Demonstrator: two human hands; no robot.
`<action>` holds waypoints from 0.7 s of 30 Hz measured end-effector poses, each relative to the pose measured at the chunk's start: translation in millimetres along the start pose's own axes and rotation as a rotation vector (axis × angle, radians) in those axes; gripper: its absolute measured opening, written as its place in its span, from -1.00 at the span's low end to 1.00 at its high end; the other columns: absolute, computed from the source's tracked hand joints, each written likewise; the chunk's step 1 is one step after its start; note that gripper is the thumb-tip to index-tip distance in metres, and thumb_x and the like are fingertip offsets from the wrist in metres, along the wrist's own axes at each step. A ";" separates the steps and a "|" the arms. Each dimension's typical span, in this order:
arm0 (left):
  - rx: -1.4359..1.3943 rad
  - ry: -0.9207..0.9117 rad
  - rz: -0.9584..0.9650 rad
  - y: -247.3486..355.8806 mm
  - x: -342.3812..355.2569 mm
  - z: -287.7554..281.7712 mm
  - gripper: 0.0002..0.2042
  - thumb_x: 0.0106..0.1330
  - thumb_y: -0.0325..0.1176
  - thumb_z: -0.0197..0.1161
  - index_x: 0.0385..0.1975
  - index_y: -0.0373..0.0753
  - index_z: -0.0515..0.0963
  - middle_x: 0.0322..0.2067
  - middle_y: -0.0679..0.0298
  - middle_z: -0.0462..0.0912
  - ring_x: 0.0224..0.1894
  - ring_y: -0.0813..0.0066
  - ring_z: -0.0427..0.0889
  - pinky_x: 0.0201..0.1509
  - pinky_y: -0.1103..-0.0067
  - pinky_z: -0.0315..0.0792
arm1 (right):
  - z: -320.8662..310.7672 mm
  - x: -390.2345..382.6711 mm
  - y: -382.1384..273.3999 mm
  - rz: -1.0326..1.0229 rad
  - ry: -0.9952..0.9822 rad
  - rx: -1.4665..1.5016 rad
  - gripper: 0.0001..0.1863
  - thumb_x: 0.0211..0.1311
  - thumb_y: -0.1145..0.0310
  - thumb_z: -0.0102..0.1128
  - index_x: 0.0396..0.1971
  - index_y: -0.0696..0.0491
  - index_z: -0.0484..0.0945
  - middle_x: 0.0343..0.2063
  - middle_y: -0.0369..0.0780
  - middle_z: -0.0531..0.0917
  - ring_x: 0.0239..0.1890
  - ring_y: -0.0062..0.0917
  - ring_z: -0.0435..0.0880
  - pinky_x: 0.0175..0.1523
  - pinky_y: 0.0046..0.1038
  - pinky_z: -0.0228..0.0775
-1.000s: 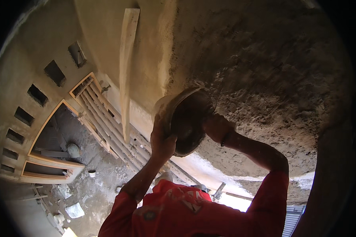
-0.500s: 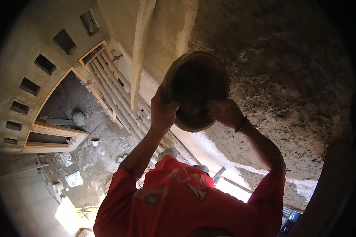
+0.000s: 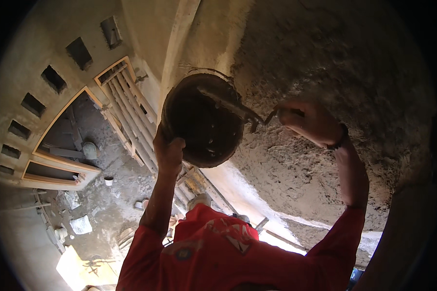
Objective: The person applies wet plaster from a bucket onto a wall using a trowel. They scrape plaster from the bucket and spread it across the wall surface several times.
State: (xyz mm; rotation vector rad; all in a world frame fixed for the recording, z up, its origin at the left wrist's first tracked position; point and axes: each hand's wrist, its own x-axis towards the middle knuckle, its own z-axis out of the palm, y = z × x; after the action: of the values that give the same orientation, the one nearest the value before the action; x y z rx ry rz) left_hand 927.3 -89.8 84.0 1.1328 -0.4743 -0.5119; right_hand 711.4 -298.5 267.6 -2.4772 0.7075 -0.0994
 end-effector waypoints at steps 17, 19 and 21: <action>0.054 -0.108 -0.036 -14.8 -9.9 13.0 -0.29 -0.20 -0.57 -0.01 0.16 -0.50 0.26 0.02 0.12 0.50 0.09 0.36 0.47 0.25 0.53 0.26 | 49.5 -1.3 37.2 -0.300 -0.036 -0.532 -0.79 0.07 0.39 0.12 -0.29 0.10 0.59 -0.53 -0.13 0.61 -0.46 -0.45 0.62 -0.31 -0.31 0.53; 0.130 -0.117 0.074 -23.1 -9.5 22.8 -0.31 -0.19 -0.57 -0.01 0.15 -0.47 0.30 -0.03 0.12 0.52 0.04 0.36 0.49 0.18 0.55 0.30 | 83.8 1.3 33.7 -0.256 0.090 -0.726 -0.86 0.07 0.40 0.10 -0.37 0.08 0.59 -0.56 -0.14 0.59 -0.45 -0.40 0.63 -0.35 -0.31 0.54; 0.280 -0.110 0.095 -7.4 -14.9 31.2 -0.32 -0.19 -0.58 -0.01 0.15 -0.44 0.32 -0.04 0.11 0.53 0.04 0.36 0.49 0.16 0.57 0.31 | 112.3 3.1 29.0 -0.221 0.140 -0.872 -0.88 0.10 0.39 0.10 -0.40 0.06 0.57 -0.55 -0.13 0.57 -0.45 -0.35 0.63 -0.37 -0.31 0.54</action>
State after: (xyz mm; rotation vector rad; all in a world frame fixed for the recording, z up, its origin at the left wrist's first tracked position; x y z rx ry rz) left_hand 895.9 -105.8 86.6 1.3466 -0.7086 -0.4352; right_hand 724.7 -265.1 157.3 -3.4105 0.6060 -0.0509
